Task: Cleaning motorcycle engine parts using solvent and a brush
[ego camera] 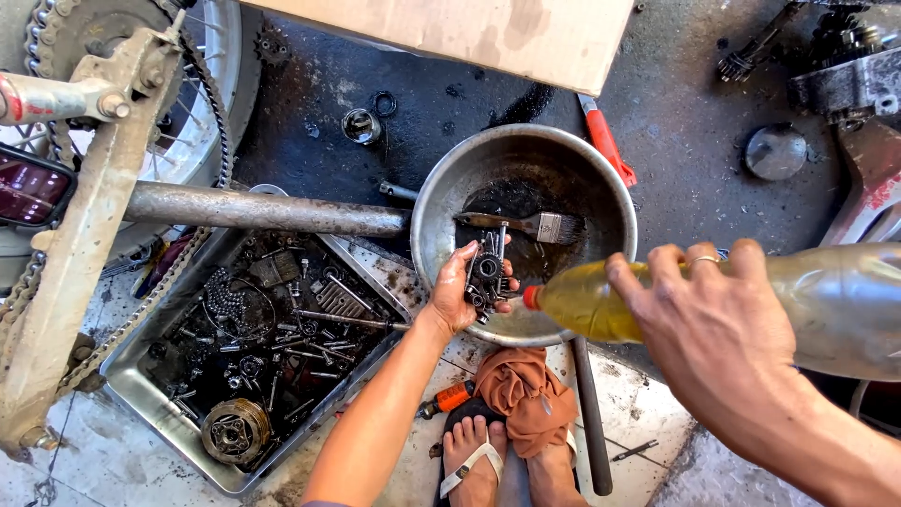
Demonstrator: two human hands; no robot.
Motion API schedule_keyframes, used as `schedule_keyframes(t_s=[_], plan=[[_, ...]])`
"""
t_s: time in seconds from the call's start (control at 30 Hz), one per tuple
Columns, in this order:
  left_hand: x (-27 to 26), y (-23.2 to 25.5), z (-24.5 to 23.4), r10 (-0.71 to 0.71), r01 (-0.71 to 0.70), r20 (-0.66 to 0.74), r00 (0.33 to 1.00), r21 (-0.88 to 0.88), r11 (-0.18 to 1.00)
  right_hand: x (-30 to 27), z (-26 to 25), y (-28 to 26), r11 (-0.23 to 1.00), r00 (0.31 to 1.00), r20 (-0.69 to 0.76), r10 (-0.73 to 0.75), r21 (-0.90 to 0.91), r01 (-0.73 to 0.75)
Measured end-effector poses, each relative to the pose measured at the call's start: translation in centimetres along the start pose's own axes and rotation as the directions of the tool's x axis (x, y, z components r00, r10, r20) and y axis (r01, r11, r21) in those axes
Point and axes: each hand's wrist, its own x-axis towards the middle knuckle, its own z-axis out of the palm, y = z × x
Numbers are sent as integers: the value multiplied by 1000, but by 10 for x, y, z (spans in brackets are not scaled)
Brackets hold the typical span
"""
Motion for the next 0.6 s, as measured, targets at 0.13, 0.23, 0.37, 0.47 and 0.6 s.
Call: schedule_keyframes(t_s=[0.13, 0.23, 0.37, 0.47, 0.6], plan=[[2, -1, 2, 43, -43, -44, 998, 7, 999, 0, -3, -2, 992, 999, -1, -33, 121, 33], [0, -1, 4, 85, -82, -80, 993, 42, 996, 3, -4, -4, 994, 999, -25, 33, 105, -31], [-2, 3, 6, 82, -79, -52, 995, 51, 996, 1, -1, -5, 998, 999, -44, 25, 61, -23], [-4, 3, 10, 98, -95, -50, 994, 69, 993, -2, -1, -5, 994, 999, -33, -11, 109, 14], [-4, 2, 9, 112, -110, -38, 993, 45, 993, 2, -5, -5, 993, 996, -54, 68, 102, -63]])
